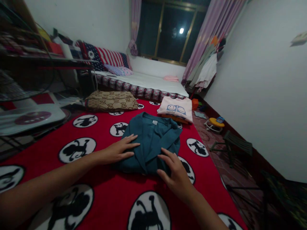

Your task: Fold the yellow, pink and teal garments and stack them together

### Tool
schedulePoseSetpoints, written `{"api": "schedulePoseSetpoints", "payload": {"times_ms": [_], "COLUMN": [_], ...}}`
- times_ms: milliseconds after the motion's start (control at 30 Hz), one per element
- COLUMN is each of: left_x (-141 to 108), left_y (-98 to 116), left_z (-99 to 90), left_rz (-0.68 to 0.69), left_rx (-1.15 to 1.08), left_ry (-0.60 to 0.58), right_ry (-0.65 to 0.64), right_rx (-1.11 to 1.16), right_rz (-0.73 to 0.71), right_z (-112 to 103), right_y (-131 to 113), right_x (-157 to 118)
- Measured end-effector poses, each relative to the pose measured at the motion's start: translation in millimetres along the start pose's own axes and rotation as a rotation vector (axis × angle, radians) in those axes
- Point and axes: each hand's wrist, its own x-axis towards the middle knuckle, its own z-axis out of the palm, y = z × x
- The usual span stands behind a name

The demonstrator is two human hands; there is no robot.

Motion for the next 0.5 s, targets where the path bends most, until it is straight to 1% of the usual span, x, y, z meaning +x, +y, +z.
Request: {"api": "schedulePoseSetpoints", "payload": {"times_ms": [67, 133, 200, 267, 300, 367, 433, 500], "left_x": [-22.8, -38.3, -45.0, -45.2, -44.6, -45.4, -51.3, -60.4], "left_y": [9.5, 16.9, 20.4, 21.0, 21.3, 23.3, 27.5, 30.9], "left_z": [-4.7, -4.8, -0.4, 5.2, 7.0, 6.2, -0.4, -10.1], "left_rz": [0.042, 0.098, 0.149, 0.164, 0.161, 0.160, 0.167, 0.141], "left_rx": [-0.065, -0.067, -0.009, 0.057, 0.076, 0.079, 0.033, -0.055], "left_ry": [0.026, 0.053, 0.074, 0.087, 0.086, 0.055, 0.010, -0.015], "right_ry": [0.024, 0.043, 0.065, 0.093, 0.096, 0.054, -0.007, -0.056], "right_rx": [-0.104, -0.188, -0.248, -0.285, -0.288, -0.264, -0.197, -0.070], "right_rz": [-0.076, -0.128, -0.153, -0.171, -0.177, -0.179, -0.154, -0.090], "right_z": [-1.9, 0.9, 6.0, 10.4, 11.3, 9.8, 4.0, -3.9], "right_y": [-1.5, 0.0, 2.5, 3.7, 3.3, 0.1, -4.9, -7.7], "right_x": [-19.2, -28.0, -27.2, -21.0, -17.6, -13.2, -13.4, -16.3]}}
